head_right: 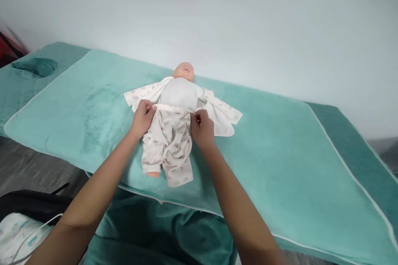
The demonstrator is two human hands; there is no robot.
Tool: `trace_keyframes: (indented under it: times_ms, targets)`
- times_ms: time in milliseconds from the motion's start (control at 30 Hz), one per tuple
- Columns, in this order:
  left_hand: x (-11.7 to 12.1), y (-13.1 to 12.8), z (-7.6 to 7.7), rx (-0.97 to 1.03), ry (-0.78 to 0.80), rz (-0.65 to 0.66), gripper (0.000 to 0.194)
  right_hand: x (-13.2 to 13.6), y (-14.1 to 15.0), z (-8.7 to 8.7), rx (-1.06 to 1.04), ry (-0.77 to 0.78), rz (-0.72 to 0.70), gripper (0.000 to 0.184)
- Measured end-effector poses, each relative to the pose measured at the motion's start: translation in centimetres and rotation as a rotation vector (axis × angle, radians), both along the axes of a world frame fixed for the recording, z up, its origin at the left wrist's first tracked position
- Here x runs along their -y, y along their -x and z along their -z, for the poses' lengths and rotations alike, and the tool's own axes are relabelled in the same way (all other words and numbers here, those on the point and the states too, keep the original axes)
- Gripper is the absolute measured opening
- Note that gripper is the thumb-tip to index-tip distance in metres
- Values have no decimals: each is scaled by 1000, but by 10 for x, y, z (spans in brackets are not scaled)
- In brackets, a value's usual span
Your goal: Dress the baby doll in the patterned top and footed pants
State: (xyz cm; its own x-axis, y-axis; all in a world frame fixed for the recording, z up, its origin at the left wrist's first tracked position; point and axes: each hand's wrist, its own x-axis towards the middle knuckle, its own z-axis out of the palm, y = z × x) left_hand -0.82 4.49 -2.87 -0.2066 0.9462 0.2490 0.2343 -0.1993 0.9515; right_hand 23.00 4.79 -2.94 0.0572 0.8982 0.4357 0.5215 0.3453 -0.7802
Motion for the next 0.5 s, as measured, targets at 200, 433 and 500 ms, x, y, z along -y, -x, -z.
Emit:
trace_keyframes:
  times_ms: [200, 433, 500]
  targets:
    - [-32, -1, 5, 365, 171, 103, 13, -50, -3, 5, -453, 260, -196, 37]
    - [-22, 7, 7, 376, 224, 192, 13, -44, -39, 10, -410, 478, -352, 32]
    - [-17, 11, 4, 349, 260, 236, 13, -42, -48, 4, -415, 551, -446, 33]
